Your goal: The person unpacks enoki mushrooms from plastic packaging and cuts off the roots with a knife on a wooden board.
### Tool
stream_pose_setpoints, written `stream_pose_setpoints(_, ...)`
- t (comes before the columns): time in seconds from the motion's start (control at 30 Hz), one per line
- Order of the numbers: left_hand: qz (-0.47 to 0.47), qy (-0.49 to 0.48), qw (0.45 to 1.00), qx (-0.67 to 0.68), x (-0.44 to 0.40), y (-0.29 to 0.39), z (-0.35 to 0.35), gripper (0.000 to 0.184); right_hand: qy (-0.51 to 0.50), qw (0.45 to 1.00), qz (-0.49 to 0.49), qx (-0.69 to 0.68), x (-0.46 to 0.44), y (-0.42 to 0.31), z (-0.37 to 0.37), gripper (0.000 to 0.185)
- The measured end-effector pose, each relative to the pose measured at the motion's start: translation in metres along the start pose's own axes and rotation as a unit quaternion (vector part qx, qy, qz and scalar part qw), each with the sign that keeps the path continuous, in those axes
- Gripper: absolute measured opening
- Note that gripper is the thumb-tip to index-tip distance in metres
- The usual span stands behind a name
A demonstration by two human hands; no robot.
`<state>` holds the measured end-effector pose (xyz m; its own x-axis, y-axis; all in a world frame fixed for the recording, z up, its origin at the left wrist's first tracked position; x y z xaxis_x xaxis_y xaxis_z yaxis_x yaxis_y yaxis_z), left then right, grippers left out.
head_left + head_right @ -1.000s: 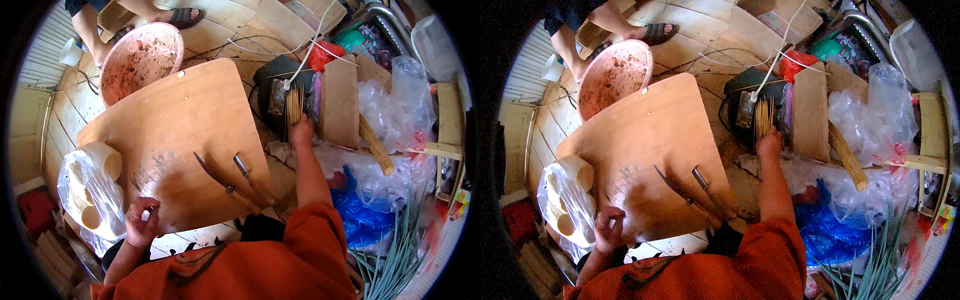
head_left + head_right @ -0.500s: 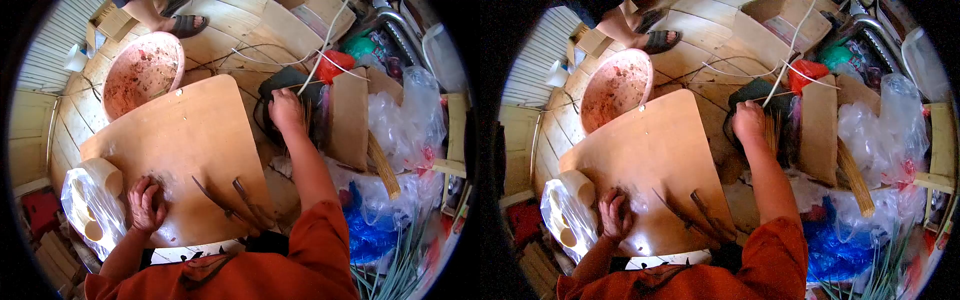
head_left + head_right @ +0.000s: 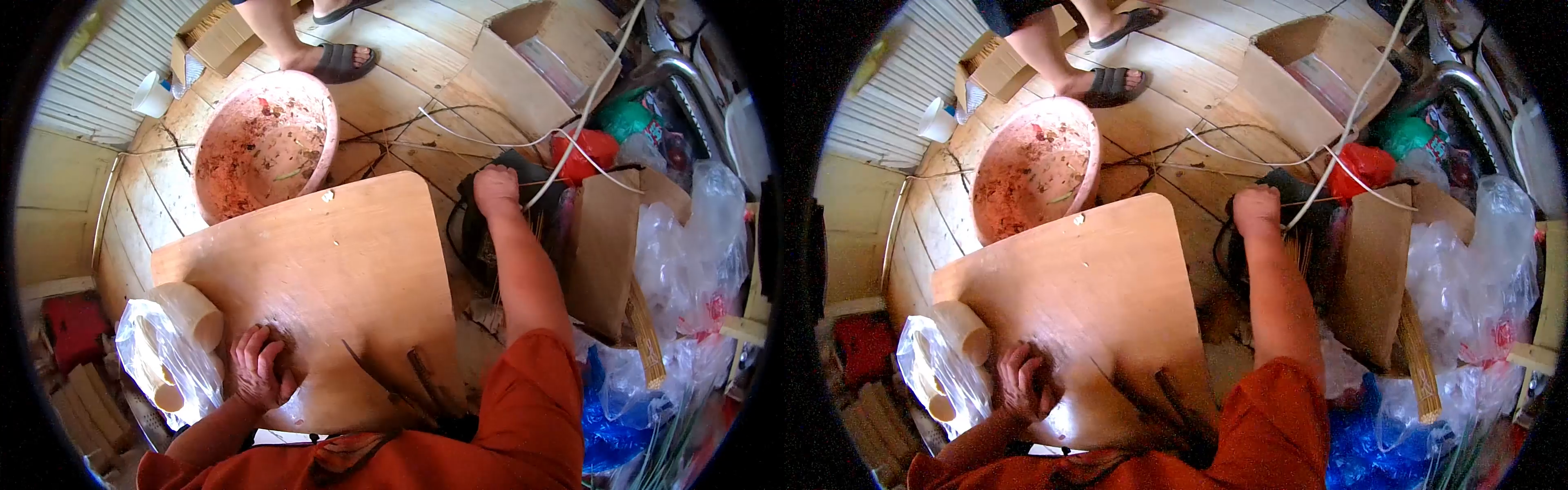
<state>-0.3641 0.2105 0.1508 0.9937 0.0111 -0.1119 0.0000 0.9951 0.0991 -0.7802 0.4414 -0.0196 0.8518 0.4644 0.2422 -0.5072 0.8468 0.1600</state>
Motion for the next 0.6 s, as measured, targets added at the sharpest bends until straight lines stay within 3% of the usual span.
stream_pose_setpoints(0.07, -0.005, -0.001, 1.0, 0.009, -0.001, 0.001, 0.001, 0.05, -0.005, 1.0, 0.019, -0.019, -0.003, 0.005, 0.002, 0.017)
stream_pose_setpoints(0.13, -0.002, 0.002, 1.0, 0.011, -0.003, 0.002, 0.003, 0.05, 0.071, 0.984, 0.119, -0.111, 0.002, -0.009, 0.034, 0.024)
stream_pose_setpoints(0.17, -0.003, 0.004, 1.0, 0.012, -0.004, 0.002, 0.003, 0.05, 0.022, 0.987, 0.107, -0.117, 0.0, -0.013, 0.04, 0.034)
stream_pose_setpoints(0.27, -0.013, 0.009, 1.0, 0.004, -0.001, 0.0, 0.0, 0.052, 0.013, 0.984, 0.086, -0.153, -0.022, -0.026, 0.034, 0.037)
stream_pose_setpoints(0.4, -0.004, -0.002, 1.0, 0.006, -0.002, -0.002, 0.0, 0.053, 0.077, 0.974, 0.086, -0.193, -0.041, -0.043, 0.023, 0.025)
stream_pose_setpoints(0.5, -0.005, -0.013, 1.0, 0.007, -0.002, -0.002, -0.001, 0.054, -0.099, 0.986, -0.001, -0.137, -0.06, -0.042, -0.028, 0.026)
stream_pose_setpoints(0.6, -0.001, -0.013, 1.0, 0.005, 0.001, -0.005, -0.004, 0.054, -0.052, 0.989, 0.065, -0.121, -0.075, -0.053, -0.04, 0.033)
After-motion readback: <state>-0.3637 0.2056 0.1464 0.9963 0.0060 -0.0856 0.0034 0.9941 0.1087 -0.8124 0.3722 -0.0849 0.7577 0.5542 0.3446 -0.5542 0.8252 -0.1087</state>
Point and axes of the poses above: each hand's wrist, its own x-axis away from the middle knuckle, its own z-axis out of the back of the hand, y = z × x, the point moved 8 cm from there along -x, towards the middle knuckle, and after that the axes turned 6 degrees about -x, right-handed, at the moved point
